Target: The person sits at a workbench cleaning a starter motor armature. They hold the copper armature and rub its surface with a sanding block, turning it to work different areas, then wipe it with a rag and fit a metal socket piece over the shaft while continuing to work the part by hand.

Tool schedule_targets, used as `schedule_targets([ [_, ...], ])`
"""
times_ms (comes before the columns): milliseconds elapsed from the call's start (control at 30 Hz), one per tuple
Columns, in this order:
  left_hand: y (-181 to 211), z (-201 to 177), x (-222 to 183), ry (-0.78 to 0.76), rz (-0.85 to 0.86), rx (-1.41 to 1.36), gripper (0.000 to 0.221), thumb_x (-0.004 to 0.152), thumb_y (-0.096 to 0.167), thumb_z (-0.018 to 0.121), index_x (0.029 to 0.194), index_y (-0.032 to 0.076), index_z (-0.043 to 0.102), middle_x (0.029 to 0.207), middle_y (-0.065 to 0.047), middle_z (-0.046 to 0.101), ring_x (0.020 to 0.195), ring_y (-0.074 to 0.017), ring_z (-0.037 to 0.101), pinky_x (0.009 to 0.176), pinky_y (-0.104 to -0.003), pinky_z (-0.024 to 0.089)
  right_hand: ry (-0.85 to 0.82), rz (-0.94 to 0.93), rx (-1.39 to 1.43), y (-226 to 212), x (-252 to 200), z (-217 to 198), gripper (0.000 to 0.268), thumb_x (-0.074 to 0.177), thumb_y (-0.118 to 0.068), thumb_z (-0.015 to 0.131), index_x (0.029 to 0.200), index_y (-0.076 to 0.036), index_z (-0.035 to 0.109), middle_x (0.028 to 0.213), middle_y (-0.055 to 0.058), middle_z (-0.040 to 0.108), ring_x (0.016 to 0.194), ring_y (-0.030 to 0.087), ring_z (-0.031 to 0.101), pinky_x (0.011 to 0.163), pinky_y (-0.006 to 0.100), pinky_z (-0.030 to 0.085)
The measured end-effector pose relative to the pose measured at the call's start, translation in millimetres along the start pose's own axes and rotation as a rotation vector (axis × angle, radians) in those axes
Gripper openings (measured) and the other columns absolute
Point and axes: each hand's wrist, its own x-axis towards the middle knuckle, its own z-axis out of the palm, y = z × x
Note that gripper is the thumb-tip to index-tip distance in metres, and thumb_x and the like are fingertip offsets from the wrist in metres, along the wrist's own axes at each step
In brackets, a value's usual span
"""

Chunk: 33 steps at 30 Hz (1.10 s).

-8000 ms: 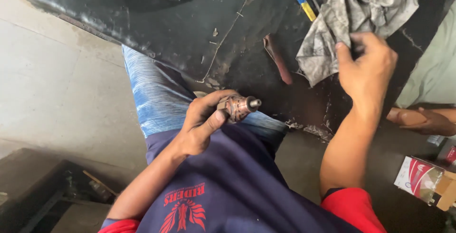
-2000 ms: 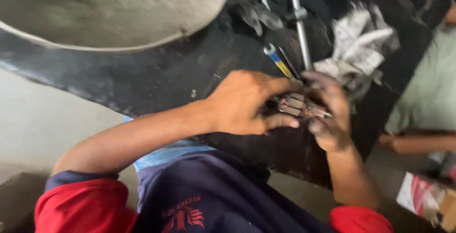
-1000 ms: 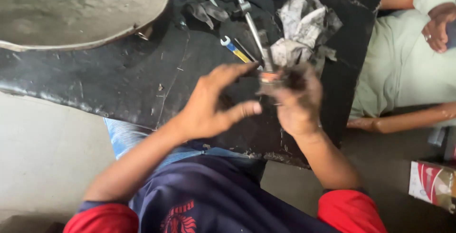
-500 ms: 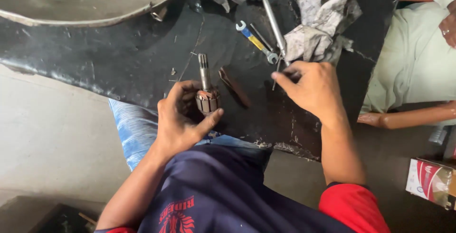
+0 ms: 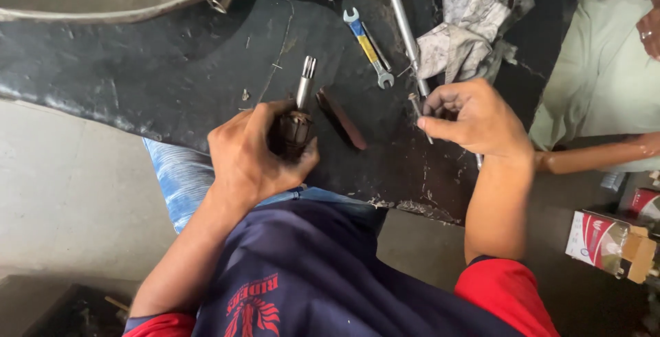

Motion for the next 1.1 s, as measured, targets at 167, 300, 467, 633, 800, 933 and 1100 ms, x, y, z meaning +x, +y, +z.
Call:
schedule_targets([
  [167, -2.9, 1.0, -0.7, 0.051, 0.096, 0.122, 0.043, 0.071, 0.022, 0.087, 0.108, 0.006, 0.073, 0.091, -0.008, 0.073, 0.075, -0.0258, 0.067, 0.072, -0.038, 0.056, -0.026, -0.207, 0.300, -5.5, -5.3, 5.5, 0.016, 0.086, -0.004, 0.073, 0.097, 0.006, 0.067, 0.085, 0.013, 0.071, 0.072, 0.016, 0.068, 0.066, 0.029, 0.055],
  [300, -8.8, 4.4, -4.2, 0.069, 0.155, 0.155, 0.047, 0.071, 0.023, 0.086, 0.111, 0.004, 0.073, 0.101, -0.008, 0.074, 0.080, -0.0248, 0.065, 0.076, -0.036, 0.055, -0.033, -0.318, 0.655, -1.5, -0.6, 15.0, 0.016, 0.088, -0.001, 0.069, 0.101, 0.006, 0.062, 0.085, 0.022, 0.070, 0.071, 0.023, 0.070, 0.062, 0.031, 0.057],
  [467, -8.9, 4.3, -3.5, 0.092, 0.174, 0.189, 0.047, 0.072, 0.023, 0.086, 0.113, 0.004, 0.074, 0.103, -0.007, 0.072, 0.081, -0.0257, 0.061, 0.075, -0.036, 0.054, -0.058, -0.331, 0.716, 2.9, -0.2, 20.7, 0.016, 0.090, -0.002, 0.070, 0.102, 0.006, 0.063, 0.084, 0.022, 0.071, 0.071, 0.024, 0.071, 0.062, 0.030, 0.057],
  [633, -10.3, 1.4, -4.6, 0.103, 0.181, 0.201, 0.048, 0.073, 0.023, 0.085, 0.114, 0.002, 0.072, 0.103, -0.009, 0.070, 0.081, -0.0268, 0.060, 0.074, -0.036, 0.052, 0.000, -0.308, 0.623, -1.8, 6.0, 33.3, 0.016, 0.091, -0.002, 0.071, 0.102, 0.007, 0.064, 0.087, 0.022, 0.071, 0.073, 0.024, 0.071, 0.066, 0.031, 0.058],
  [800, -11.6, 3.4, -5.8, 0.101, 0.155, 0.171, 0.049, 0.073, 0.022, 0.083, 0.115, 0.001, 0.071, 0.100, -0.008, 0.069, 0.078, -0.0262, 0.060, 0.073, -0.036, 0.051, 0.382, -0.340, -0.113, -10.5, 19.0, 50.8, 0.014, 0.100, -0.003, 0.076, 0.109, 0.005, 0.071, 0.099, 0.013, 0.076, 0.078, 0.018, 0.069, 0.071, 0.026, 0.053],
  [933, -12.3, 3.4, -4.0, 0.108, 0.170, 0.164, 0.049, 0.074, 0.023, 0.084, 0.115, 0.000, 0.071, 0.100, -0.008, 0.069, 0.077, -0.0262, 0.059, 0.072, -0.035, 0.051, 0.439, -0.529, -0.518, -34.6, 25.7, 54.4, 0.014, 0.093, 0.000, 0.081, 0.104, 0.001, 0.073, 0.101, 0.012, 0.074, 0.089, 0.021, 0.072, 0.080, 0.031, 0.056],
  [1100, -13.4, 2.4, -3.3, 0.118, 0.171, 0.147, 0.049, 0.075, 0.023, 0.083, 0.116, 0.000, 0.070, 0.102, -0.009, 0.070, 0.078, -0.0262, 0.061, 0.073, -0.036, 0.052, 0.457, -0.643, -0.666, -46.0, 29.6, 50.0, 0.010, 0.095, -0.002, 0.081, 0.098, -0.001, 0.071, 0.105, 0.010, 0.075, 0.099, 0.026, 0.073, 0.089, 0.036, 0.056],
])
